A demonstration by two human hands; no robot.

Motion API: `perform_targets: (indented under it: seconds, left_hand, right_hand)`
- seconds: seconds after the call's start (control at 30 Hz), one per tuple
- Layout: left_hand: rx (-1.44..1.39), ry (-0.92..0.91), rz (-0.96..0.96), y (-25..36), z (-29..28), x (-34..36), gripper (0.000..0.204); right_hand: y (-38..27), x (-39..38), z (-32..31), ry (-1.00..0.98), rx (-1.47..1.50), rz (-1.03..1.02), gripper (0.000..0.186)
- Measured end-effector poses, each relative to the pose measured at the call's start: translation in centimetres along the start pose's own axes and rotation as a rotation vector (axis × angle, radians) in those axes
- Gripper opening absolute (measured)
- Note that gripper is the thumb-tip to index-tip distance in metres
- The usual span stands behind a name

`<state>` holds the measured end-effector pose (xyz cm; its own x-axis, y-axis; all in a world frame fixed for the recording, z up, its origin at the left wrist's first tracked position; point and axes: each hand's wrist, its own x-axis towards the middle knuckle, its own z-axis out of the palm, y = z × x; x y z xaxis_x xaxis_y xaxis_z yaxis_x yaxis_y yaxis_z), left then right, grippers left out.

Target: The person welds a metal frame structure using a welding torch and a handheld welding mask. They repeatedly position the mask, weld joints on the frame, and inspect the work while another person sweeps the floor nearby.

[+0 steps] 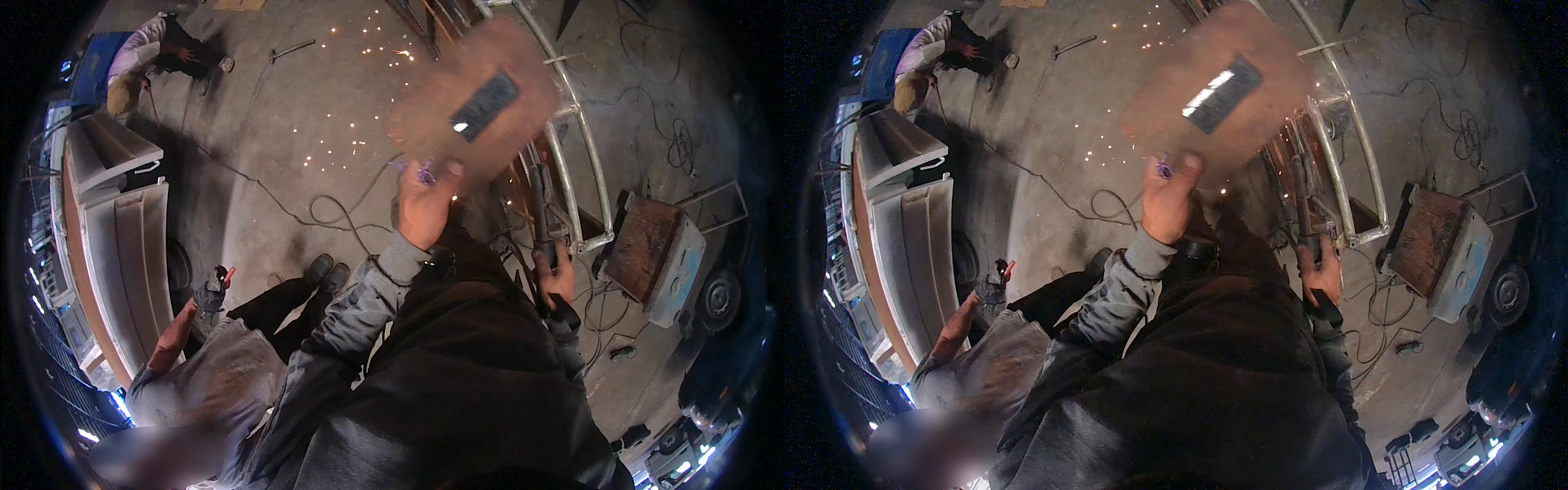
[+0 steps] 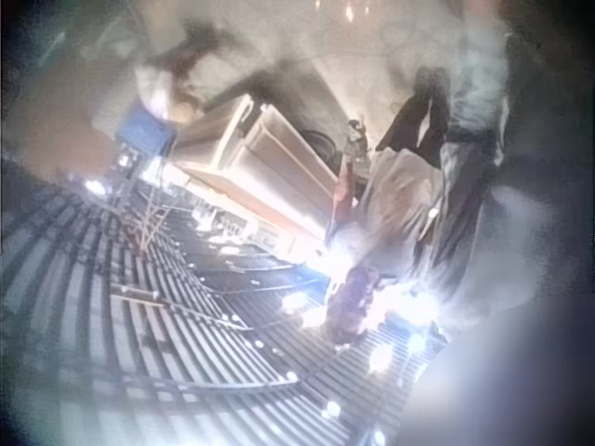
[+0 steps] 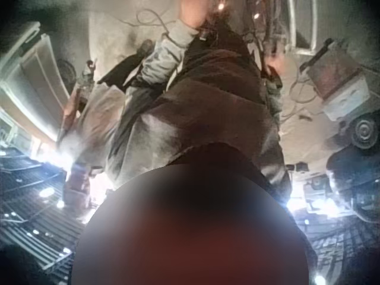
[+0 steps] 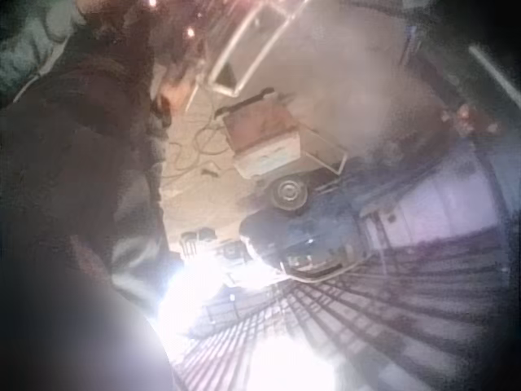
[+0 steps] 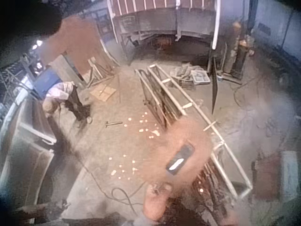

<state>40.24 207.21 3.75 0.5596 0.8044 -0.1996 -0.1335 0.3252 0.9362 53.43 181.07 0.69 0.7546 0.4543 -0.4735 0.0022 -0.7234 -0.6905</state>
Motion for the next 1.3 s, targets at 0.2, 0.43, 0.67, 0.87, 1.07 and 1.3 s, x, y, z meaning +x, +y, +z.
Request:
perform_targets:
  seconds: [0.2,0.43,0.67,0.87,1.07,1.3]
  left_hand:
    - [-0.04,0.185,0.083,1.0,0.3,0.7,0.04]
    - [-0.101,-0.069,0.002,1.0,-0.4,0.3,0.045]
    - [0.057,-0.297,-0.023,0.6,0.4,-0.7,0.04]
    - [0.031,-0.346,-0.046,0.6,0.5,-0.7,0.041]
    - [-0.119,-0.384,-0.076,-0.8,0.1,-0.3,0.04]
    - [-0.091,-0.409,-0.134,-0.8,-0.4,-0.5,0.036]
  right_hand:
    - [-1.0,0.0,-0.3,0.028,-0.144,0.027,0.049]
    - [1.9,0.9,0.1,0.015,-0.104,-0.008,0.048]
    - [0.7,0.5,0.5,-0.016,0.019,0.147,0.043]
    - [1.8,0.9,0.8,0.005,0.009,0.028,0.042]
    - [0.4,0.5,0.8,-0.042,0.151,0.181,0.043]
    - [-0.4,0.5,1.0,-0.003,0.126,0.194,0.044]
